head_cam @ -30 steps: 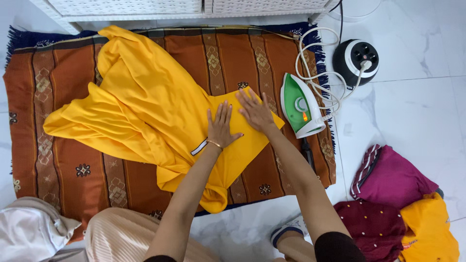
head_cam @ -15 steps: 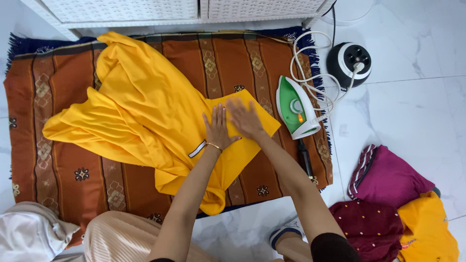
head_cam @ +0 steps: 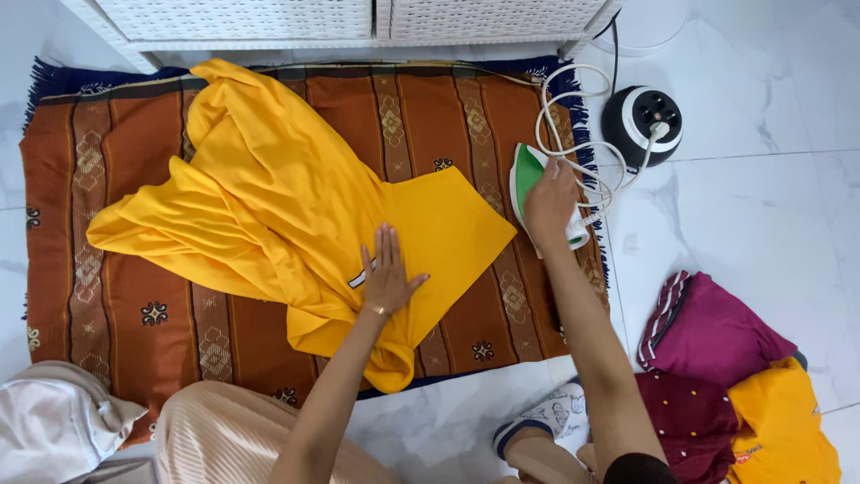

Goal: The person irons a yellow t-shirt on a patterned mat on the floor. They use a green and white steam iron to smooth the fabric, repeatedly adjusting the shirt's position and folding it after ironing.

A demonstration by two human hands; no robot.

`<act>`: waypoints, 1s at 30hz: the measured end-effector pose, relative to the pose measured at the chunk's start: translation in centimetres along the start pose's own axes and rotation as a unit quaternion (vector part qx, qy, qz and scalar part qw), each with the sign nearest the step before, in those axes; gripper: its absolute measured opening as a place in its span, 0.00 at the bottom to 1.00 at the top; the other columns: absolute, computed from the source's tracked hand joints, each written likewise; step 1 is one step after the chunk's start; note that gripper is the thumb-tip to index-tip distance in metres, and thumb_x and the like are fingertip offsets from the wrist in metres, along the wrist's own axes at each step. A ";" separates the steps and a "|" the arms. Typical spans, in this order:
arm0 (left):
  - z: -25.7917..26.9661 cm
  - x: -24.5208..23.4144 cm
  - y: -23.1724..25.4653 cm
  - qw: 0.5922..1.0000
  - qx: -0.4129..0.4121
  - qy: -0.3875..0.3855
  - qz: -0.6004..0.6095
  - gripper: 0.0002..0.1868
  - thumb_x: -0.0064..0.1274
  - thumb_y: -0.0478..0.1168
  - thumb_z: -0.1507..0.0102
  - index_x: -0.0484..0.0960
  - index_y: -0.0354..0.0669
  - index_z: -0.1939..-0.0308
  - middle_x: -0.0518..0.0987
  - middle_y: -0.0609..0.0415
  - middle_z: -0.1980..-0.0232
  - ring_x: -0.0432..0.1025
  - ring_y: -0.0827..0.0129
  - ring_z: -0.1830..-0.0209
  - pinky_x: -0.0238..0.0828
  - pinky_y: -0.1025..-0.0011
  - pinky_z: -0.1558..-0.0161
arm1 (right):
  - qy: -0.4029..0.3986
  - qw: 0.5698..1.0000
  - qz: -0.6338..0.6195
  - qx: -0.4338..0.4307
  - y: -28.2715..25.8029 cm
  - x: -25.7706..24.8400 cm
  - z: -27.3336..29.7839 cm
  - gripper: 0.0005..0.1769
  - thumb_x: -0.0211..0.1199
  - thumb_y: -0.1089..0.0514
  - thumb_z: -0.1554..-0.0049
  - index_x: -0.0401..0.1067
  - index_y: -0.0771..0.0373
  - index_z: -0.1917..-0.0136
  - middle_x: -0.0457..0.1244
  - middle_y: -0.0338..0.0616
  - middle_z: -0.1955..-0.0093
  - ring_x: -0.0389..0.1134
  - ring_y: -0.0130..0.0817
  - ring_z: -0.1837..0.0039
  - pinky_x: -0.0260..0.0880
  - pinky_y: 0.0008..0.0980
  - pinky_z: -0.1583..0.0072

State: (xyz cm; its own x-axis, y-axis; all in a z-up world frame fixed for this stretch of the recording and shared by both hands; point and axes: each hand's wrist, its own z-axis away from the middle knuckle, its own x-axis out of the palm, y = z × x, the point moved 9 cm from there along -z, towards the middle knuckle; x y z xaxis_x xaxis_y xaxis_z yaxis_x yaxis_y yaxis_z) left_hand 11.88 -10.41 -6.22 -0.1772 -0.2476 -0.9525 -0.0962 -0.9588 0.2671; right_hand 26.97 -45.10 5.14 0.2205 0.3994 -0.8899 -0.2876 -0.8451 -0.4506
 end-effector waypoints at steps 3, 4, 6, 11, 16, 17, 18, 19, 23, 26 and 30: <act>2.8 -0.4 -0.8 0.994 0.026 0.082 0.064 0.58 0.39 0.72 0.28 0.41 0.31 0.11 0.39 0.40 0.06 0.33 0.52 0.06 0.28 0.45 0.13 | -0.062 0.983 0.169 -0.025 2.7 0.2 -2.4 0.31 0.59 0.58 0.33 0.66 0.72 0.19 0.64 0.70 0.25 0.69 0.63 0.28 0.74 0.56 0.31; 3.3 -0.1 -1.0 0.996 0.023 0.075 0.036 0.54 0.37 0.70 0.26 0.41 0.32 0.11 0.39 0.42 0.06 0.33 0.53 0.06 0.29 0.47 0.12 | -0.077 0.986 0.149 0.006 4.0 0.4 -3.1 0.31 0.64 0.51 0.35 0.70 0.73 0.25 0.67 0.69 0.30 0.71 0.64 0.31 0.74 0.57 0.33; 3.7 0.3 -1.3 0.998 0.006 0.061 -0.008 0.49 0.34 0.65 0.24 0.43 0.34 0.11 0.39 0.44 0.07 0.34 0.55 0.06 0.29 0.50 0.13 | -0.116 0.986 0.115 0.017 5.3 0.7 -4.4 0.33 0.71 0.43 0.39 0.77 0.75 0.35 0.71 0.70 0.38 0.75 0.64 0.36 0.76 0.56 0.35; 2.6 0.6 -0.8 0.998 -0.036 0.053 -0.003 0.42 0.30 0.57 0.23 0.45 0.38 0.11 0.40 0.48 0.07 0.35 0.57 0.07 0.30 0.51 0.13 | -0.141 0.984 0.111 -0.022 1.4 -0.4 -2.6 0.27 0.77 0.45 0.44 0.83 0.73 0.47 0.73 0.72 0.46 0.76 0.66 0.44 0.77 0.60 0.43; 2.5 1.1 -1.1 0.998 -0.035 0.049 0.000 0.41 0.31 0.54 0.24 0.46 0.38 0.11 0.41 0.48 0.06 0.35 0.59 0.07 0.30 0.51 0.13 | -0.257 0.960 0.109 -0.029 -4.3 4.4 3.8 0.28 0.75 0.47 0.43 0.77 0.72 0.40 0.74 0.64 0.49 0.82 0.55 0.53 0.85 0.49 0.52; 2.5 1.2 -1.2 0.998 -0.036 0.047 0.007 0.41 0.31 0.54 0.24 0.46 0.38 0.11 0.41 0.49 0.06 0.35 0.59 0.07 0.30 0.52 0.13 | -0.243 0.961 0.120 -0.054 -5.5 4.9 5.2 0.29 0.75 0.47 0.43 0.78 0.73 0.40 0.74 0.65 0.49 0.81 0.56 0.52 0.84 0.50 0.51; 2.6 1.3 -1.1 0.998 -0.032 0.057 0.005 0.41 0.32 0.54 0.24 0.46 0.37 0.11 0.41 0.49 0.06 0.36 0.58 0.07 0.30 0.51 0.13 | -0.228 0.961 0.131 -0.080 -6.6 5.4 6.8 0.29 0.76 0.46 0.43 0.78 0.73 0.40 0.74 0.65 0.49 0.80 0.58 0.51 0.83 0.52 0.51; 2.5 1.2 -1.0 0.997 -0.029 0.067 0.003 0.41 0.33 0.53 0.24 0.47 0.37 0.11 0.41 0.48 0.07 0.36 0.58 0.07 0.30 0.50 0.14 | -0.213 0.961 0.141 -0.108 -7.7 5.6 7.6 0.30 0.76 0.46 0.43 0.78 0.74 0.40 0.73 0.65 0.49 0.79 0.59 0.50 0.82 0.53 0.51; 2.7 1.5 -1.3 0.996 -0.037 0.075 -0.007 0.40 0.34 0.53 0.24 0.48 0.39 0.11 0.42 0.50 0.06 0.37 0.59 0.07 0.32 0.51 0.14 | -0.208 0.967 0.128 -0.076 -7.9 6.0 6.3 0.26 0.73 0.47 0.41 0.81 0.70 0.39 0.74 0.66 0.48 0.79 0.59 0.48 0.82 0.52 0.46; 2.7 1.3 -1.1 0.996 -0.032 0.078 -0.023 0.40 0.35 0.52 0.24 0.49 0.38 0.11 0.42 0.47 0.06 0.36 0.58 0.07 0.32 0.50 0.13 | -0.212 0.964 0.103 -0.126 -8.3 6.3 6.7 0.27 0.74 0.50 0.46 0.79 0.68 0.38 0.73 0.65 0.50 0.78 0.61 0.49 0.80 0.56 0.47; 2.7 1.4 -0.7 0.997 -0.035 0.068 -0.008 0.40 0.35 0.53 0.24 0.49 0.37 0.11 0.42 0.47 0.06 0.37 0.58 0.07 0.32 0.50 0.13 | -0.288 0.937 0.125 -0.152 -8.1 7.2 9.4 0.23 0.74 0.47 0.45 0.82 0.64 0.42 0.74 0.61 0.51 0.79 0.56 0.49 0.80 0.54 0.44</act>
State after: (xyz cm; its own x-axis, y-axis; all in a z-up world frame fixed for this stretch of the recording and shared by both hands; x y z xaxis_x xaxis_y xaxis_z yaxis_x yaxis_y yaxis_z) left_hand 9.05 -9.66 -7.35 -0.0404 -0.2450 -0.9687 -0.0285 -0.9688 0.2462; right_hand 22.09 -32.04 1.75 -0.3828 0.2268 -0.8956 0.0354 -0.9651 -0.2596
